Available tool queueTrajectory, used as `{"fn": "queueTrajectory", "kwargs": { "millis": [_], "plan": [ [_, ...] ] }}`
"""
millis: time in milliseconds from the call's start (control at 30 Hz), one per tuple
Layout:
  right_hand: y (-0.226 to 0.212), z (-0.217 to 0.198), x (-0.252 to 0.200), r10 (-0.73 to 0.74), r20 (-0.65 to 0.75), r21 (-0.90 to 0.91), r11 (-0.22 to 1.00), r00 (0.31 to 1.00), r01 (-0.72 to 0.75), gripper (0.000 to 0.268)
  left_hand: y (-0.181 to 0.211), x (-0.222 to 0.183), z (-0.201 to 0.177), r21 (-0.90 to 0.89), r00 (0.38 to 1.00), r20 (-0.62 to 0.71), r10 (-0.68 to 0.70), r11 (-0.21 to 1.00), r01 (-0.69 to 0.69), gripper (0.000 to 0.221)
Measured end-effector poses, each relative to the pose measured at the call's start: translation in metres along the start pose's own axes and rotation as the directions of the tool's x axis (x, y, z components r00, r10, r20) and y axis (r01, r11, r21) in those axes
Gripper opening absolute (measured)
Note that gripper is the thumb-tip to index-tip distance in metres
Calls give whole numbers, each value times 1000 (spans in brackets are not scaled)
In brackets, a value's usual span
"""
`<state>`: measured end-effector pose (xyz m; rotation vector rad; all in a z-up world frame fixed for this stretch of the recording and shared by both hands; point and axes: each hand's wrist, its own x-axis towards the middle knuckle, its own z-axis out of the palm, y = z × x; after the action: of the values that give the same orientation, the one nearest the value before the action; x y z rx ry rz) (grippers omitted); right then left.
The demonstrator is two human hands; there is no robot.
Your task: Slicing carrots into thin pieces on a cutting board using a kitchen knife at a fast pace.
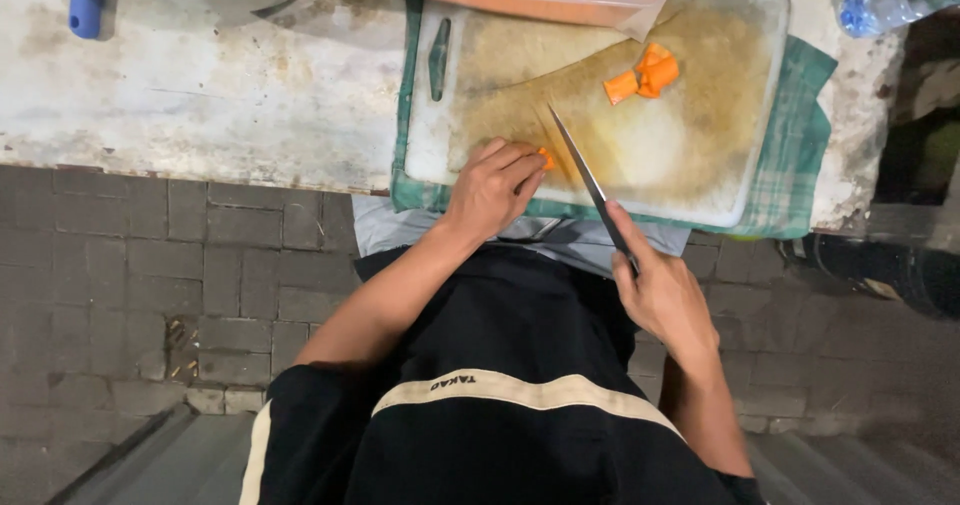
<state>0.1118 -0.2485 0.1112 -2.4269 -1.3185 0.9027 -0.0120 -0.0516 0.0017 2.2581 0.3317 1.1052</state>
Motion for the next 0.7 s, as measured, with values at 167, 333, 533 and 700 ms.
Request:
{"fn": "queueTrajectory", "kwargs": {
  "millis": [167,333,533,700],
  "plan": [
    [-14,12,17,-135,-41,-18,991,990,134,62,-4,1,2,-16,999,10,37,999,-37,3],
    [-20,15,27,-173,-32,-79,982,984,170,62,-6,1,0,5,999,15,46,999,-46,4],
    [-15,17,34,-157,27,-133,978,987,160,64,-9,2,0,-22,999,39,29,999,-29,5],
    [-26,13,42,-154,73,-121,979,985,162,66,-9,5,-3,-44,999,40,20,999,-19,6]
  ]
}}
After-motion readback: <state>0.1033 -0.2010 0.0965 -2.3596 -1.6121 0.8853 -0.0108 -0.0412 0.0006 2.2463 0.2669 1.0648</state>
